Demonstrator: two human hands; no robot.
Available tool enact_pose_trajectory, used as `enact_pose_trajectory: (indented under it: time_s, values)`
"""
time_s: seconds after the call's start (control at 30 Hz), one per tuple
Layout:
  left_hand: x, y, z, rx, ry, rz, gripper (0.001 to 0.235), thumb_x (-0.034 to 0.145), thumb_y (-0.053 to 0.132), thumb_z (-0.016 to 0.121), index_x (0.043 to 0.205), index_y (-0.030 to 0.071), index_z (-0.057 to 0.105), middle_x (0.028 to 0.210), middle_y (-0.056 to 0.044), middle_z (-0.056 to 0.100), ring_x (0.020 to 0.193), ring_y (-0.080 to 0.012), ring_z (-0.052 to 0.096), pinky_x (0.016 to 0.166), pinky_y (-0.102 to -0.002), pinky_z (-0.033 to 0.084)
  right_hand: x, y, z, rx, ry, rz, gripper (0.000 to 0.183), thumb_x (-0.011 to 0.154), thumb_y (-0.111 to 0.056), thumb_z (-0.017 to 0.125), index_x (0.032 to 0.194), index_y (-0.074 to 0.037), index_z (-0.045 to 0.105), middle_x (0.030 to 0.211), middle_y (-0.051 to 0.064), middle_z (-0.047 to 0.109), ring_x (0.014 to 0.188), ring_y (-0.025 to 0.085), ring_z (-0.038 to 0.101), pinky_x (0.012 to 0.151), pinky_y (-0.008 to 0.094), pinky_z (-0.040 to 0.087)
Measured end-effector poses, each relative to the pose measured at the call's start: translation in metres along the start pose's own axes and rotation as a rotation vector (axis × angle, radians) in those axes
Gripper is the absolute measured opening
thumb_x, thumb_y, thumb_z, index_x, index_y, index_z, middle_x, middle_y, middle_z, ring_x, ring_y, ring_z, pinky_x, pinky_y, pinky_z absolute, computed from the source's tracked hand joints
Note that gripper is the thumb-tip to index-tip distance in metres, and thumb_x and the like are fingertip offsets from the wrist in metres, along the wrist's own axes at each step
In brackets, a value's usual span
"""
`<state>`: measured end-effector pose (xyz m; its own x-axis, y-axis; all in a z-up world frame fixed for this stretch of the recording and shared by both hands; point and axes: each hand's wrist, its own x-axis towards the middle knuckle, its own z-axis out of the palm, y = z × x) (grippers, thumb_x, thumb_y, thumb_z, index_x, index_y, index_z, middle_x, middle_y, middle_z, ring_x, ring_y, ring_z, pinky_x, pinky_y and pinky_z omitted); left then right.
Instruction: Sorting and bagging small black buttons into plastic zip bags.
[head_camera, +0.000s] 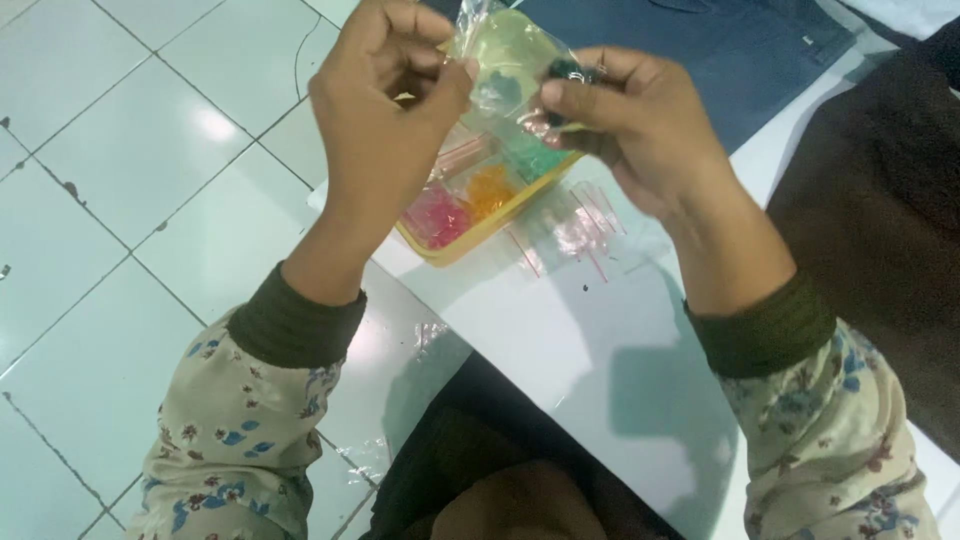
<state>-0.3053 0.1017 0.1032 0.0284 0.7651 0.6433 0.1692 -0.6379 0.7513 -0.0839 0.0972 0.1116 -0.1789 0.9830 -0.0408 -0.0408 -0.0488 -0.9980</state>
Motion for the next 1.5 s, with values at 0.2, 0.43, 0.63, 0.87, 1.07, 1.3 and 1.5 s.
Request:
enact_pose_trajectory:
  time_s: [0.2, 0.43, 0.63, 0.87, 1.07, 1.3, 1.5]
  values:
    - [0.007, -0.036, 0.002, 0.38, -0.205, -0.06, 0.051, 0.09, 0.002, 0.079, 0.122, 0.015, 0.042, 0.064, 0.0, 0.067, 0.055, -0.0182, 0.063, 0.064, -0.035, 0.051, 0.043, 0.016, 0.001, -0.463, 0.115, -0.267, 0.037, 0.093, -0.008, 0.081, 0.122, -0.007, 0.058, 0.081, 0.007, 0.07, 0.067, 0.014, 0.072, 0.061, 0.024, 0.063]
    - [0.015, -0.093, 0.02, 0.531, -0.266, 0.012, 0.021, 0.083, 0.005, 0.076, 0.098, 0.014, 0.066, 0.065, -0.001, 0.073, 0.059, -0.0271, 0.069, 0.062, -0.042, 0.051, 0.098, 0.062, 0.0, -1.01, 0.181, -0.621, 0.051, 0.069, -0.003, 0.091, 0.111, -0.011, 0.062, 0.084, 0.005, 0.063, 0.068, 0.021, 0.058, 0.063, 0.04, 0.044]
    - [0.013, -0.093, 0.027, 0.926, -0.404, -0.158, 0.018, 0.088, 0.028, 0.075, 0.101, 0.017, 0.077, 0.083, -0.015, 0.071, 0.072, -0.043, 0.068, 0.054, -0.054, 0.052, 0.106, 0.066, -0.004, -1.787, 0.213, -1.127, 0.06, 0.049, -0.026, 0.095, 0.093, -0.01, 0.058, 0.096, 0.006, 0.058, 0.088, 0.025, 0.056, 0.067, 0.038, 0.041]
    - [0.005, -0.112, 0.031, 1.018, -0.565, 0.177, 0.021, 0.082, 0.036, 0.069, 0.072, 0.018, 0.072, 0.072, -0.006, 0.062, 0.071, -0.0354, 0.063, 0.057, -0.049, 0.05, 0.114, 0.088, -0.015, -1.788, -0.055, -0.744, 0.006, 0.077, -0.011, 0.066, 0.078, -0.008, 0.071, 0.082, 0.013, 0.06, 0.076, 0.036, 0.064, 0.05, 0.048, 0.052]
    - [0.009, -0.107, 0.034, 1.12, -0.808, -0.025, 0.033, 0.091, 0.035, 0.058, 0.065, 0.016, 0.067, 0.069, -0.009, 0.065, 0.063, -0.038, 0.064, 0.056, -0.045, 0.047, 0.117, 0.094, -0.005, -1.772, -0.148, -0.525, 0.01, 0.075, 0.008, 0.059, 0.075, -0.001, 0.065, 0.081, 0.018, 0.063, 0.065, 0.04, 0.066, 0.052, 0.048, 0.054]
    - [0.012, -0.069, 0.018, 0.916, -0.503, 0.128, 0.024, 0.093, 0.029, 0.077, 0.108, 0.011, 0.082, 0.091, -0.011, 0.072, 0.077, -0.0414, 0.068, 0.054, -0.054, 0.053, 0.058, 0.033, -0.019, -1.307, -0.012, -0.899, 0.03, 0.081, 0.016, 0.059, 0.095, 0.003, 0.083, 0.078, 0.015, 0.066, 0.074, 0.035, 0.061, 0.055, 0.043, 0.038]
    - [-0.031, 0.037, 0.048, 0.673, -0.401, 0.401, 0.025, 0.086, 0.007, 0.075, 0.11, 0.003, 0.073, 0.099, -0.013, 0.072, 0.08, -0.0334, 0.066, 0.063, -0.046, 0.05, -0.066, -0.009, -0.047, -1.181, 0.062, -0.879, 0.008, 0.102, 0.006, 0.074, 0.101, -0.001, 0.078, 0.094, 0.011, 0.074, 0.084, 0.03, 0.067, 0.072, 0.04, 0.047]
